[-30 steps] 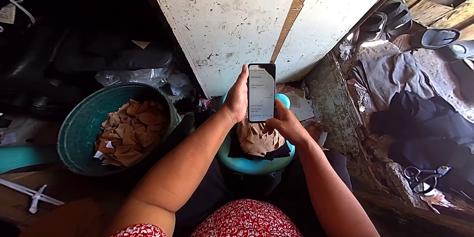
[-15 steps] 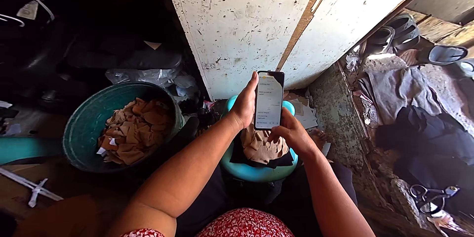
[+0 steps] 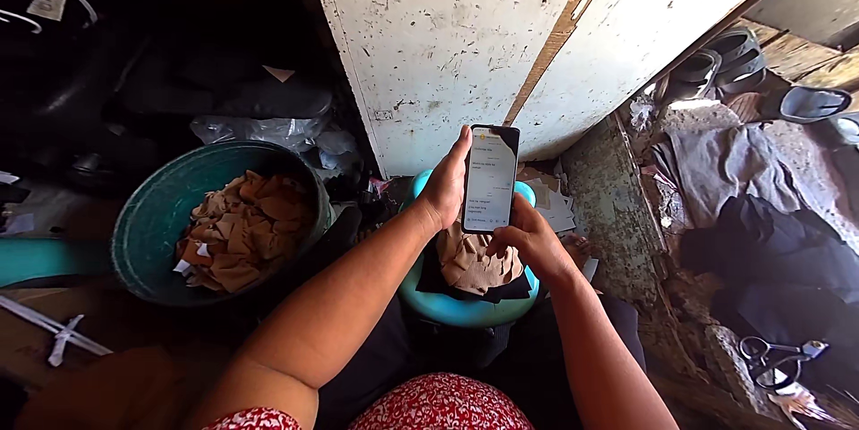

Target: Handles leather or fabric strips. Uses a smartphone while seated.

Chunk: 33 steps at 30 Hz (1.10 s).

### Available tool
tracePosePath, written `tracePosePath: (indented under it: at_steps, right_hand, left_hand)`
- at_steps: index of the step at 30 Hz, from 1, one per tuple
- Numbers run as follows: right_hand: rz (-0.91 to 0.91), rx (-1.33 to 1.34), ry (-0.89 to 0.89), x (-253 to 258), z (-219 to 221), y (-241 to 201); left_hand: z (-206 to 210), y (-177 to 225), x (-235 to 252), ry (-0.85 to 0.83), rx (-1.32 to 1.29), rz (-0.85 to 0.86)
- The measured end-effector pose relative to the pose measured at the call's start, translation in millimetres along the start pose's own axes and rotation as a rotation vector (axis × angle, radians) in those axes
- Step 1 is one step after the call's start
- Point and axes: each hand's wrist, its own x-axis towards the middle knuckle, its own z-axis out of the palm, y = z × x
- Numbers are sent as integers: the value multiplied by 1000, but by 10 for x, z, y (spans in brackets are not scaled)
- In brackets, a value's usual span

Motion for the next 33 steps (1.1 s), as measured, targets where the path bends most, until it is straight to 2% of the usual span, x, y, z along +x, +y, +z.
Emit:
tracePosePath:
  at_steps: [33]
  right_hand:
    - [12, -12, 1, -15, -8, -2]
  left_hand:
    - [-5, -43, 15, -13, -23, 0]
